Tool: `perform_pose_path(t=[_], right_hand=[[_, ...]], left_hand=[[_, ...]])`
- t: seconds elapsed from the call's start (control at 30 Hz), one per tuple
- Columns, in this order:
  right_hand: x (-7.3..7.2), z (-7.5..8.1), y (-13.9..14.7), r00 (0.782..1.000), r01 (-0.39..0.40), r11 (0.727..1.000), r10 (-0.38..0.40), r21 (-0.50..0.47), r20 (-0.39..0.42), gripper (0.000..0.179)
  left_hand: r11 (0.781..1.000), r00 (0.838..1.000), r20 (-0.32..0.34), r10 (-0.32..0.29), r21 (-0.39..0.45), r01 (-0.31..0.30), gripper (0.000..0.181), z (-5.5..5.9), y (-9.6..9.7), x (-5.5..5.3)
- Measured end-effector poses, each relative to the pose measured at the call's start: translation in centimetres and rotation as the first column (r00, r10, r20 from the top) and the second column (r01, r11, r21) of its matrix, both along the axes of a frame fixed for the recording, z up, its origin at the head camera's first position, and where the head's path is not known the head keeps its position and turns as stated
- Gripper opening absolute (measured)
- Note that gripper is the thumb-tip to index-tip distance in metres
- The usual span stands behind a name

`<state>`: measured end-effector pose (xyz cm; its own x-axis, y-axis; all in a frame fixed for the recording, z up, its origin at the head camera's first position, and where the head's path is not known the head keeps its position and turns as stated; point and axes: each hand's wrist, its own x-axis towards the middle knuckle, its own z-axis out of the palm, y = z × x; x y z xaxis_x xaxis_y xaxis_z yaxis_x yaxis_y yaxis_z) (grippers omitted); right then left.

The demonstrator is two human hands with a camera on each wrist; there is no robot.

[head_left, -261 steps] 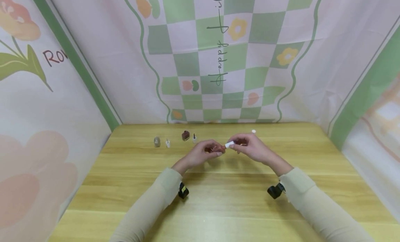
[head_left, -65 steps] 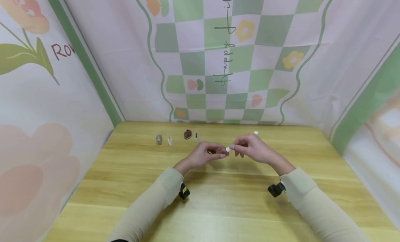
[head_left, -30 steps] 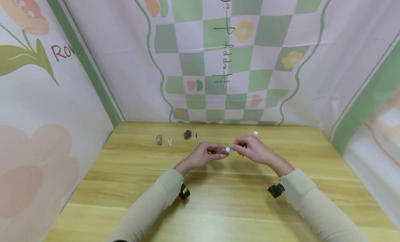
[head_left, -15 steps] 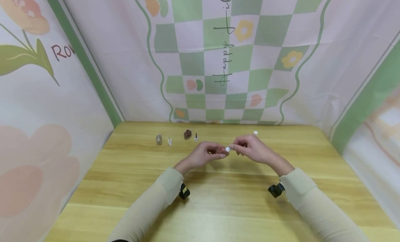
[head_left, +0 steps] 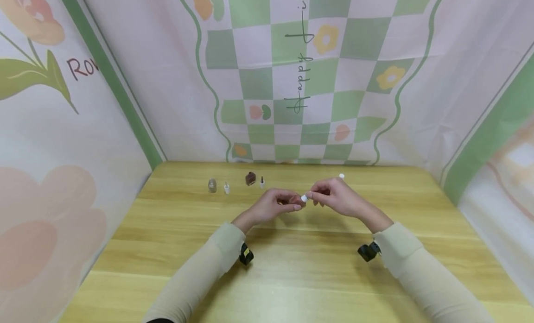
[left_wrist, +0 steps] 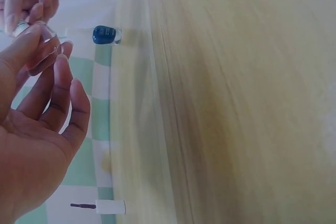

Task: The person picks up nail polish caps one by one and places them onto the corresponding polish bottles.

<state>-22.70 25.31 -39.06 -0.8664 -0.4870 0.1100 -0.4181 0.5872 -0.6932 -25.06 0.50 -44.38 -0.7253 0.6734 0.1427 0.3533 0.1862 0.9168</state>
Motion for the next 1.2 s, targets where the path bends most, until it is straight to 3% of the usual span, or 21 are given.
perform_pose_path(t=[1.0, 1.2], right_hand=[[0.10, 0.25, 0.06, 0.999, -0.016, 0.999, 0.017, -0.029, 0.033, 0.015], [0.22, 0.18, -0.03, 1.000, 0.007, 0.999, -0.006, -0.033, 0.025, 0.017]], left_hand=[[1.000, 1.000, 0.021, 0.024, -0.014, -0.023, 0.018, -0.29, 0.25, -0.22], [1.000, 1.000, -0.002, 0.017, -0.014, -0.017, 0.018, -0.48, 0.10, -0.35]])
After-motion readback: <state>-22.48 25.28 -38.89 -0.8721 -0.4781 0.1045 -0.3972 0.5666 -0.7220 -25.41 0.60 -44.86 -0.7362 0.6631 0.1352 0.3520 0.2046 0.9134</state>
